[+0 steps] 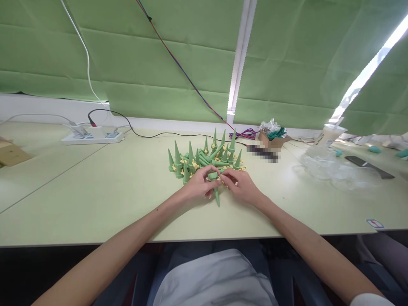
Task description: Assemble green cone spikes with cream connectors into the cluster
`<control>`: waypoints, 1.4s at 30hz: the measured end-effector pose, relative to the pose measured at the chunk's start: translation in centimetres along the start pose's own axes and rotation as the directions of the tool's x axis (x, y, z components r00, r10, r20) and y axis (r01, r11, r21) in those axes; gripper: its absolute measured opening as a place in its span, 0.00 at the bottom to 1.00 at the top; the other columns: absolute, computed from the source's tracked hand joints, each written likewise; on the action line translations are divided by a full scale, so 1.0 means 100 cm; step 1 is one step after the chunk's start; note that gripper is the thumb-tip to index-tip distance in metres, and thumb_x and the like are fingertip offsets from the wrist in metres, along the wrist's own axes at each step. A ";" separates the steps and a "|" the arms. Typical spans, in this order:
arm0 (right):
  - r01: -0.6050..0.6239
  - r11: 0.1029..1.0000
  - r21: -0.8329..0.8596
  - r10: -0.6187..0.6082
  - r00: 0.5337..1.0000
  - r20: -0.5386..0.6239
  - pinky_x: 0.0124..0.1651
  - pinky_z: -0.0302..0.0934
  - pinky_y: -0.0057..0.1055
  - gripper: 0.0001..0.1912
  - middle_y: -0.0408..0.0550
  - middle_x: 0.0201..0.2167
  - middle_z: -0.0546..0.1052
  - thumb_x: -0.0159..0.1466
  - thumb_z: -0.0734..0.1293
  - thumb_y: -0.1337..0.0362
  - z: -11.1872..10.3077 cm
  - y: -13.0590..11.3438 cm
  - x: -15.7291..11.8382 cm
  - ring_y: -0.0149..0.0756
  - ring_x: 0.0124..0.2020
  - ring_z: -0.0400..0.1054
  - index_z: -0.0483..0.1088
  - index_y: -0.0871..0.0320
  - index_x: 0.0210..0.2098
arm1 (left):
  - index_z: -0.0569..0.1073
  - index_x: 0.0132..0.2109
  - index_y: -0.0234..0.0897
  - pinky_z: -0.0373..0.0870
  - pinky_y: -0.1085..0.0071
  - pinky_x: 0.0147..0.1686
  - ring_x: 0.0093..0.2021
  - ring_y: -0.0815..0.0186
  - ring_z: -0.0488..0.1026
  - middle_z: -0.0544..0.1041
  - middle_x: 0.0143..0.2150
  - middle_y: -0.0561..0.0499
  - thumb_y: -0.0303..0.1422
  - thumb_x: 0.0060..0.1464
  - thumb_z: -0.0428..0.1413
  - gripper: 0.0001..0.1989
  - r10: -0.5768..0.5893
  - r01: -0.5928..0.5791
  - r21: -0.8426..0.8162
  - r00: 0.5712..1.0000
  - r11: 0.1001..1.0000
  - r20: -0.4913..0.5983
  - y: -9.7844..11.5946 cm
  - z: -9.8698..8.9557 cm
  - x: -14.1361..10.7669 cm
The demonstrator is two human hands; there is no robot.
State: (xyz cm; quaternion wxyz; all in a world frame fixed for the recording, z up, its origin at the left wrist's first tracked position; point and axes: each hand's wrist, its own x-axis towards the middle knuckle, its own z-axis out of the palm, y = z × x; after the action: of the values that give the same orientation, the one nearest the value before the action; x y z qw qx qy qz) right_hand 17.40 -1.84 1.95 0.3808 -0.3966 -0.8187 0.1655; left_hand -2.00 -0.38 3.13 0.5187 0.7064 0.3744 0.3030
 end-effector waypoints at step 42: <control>0.005 1.000 0.012 -0.005 1.000 0.010 0.31 0.56 0.27 0.10 0.42 0.27 0.76 0.70 0.61 0.64 0.000 -0.002 0.000 0.29 0.24 0.62 0.71 0.57 0.34 | 0.66 0.43 0.39 0.61 0.75 0.19 0.17 0.70 0.65 0.65 0.18 0.59 0.42 0.55 0.60 0.16 0.007 -0.007 0.025 1.000 1.000 0.001 -0.001 0.000 0.000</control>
State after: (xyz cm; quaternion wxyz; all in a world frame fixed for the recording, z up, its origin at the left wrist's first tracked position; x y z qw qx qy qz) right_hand 17.29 -1.98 2.01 0.3797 -0.3914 -0.8206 0.1713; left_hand -2.00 -0.34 2.99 0.5091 0.7142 0.3753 0.2998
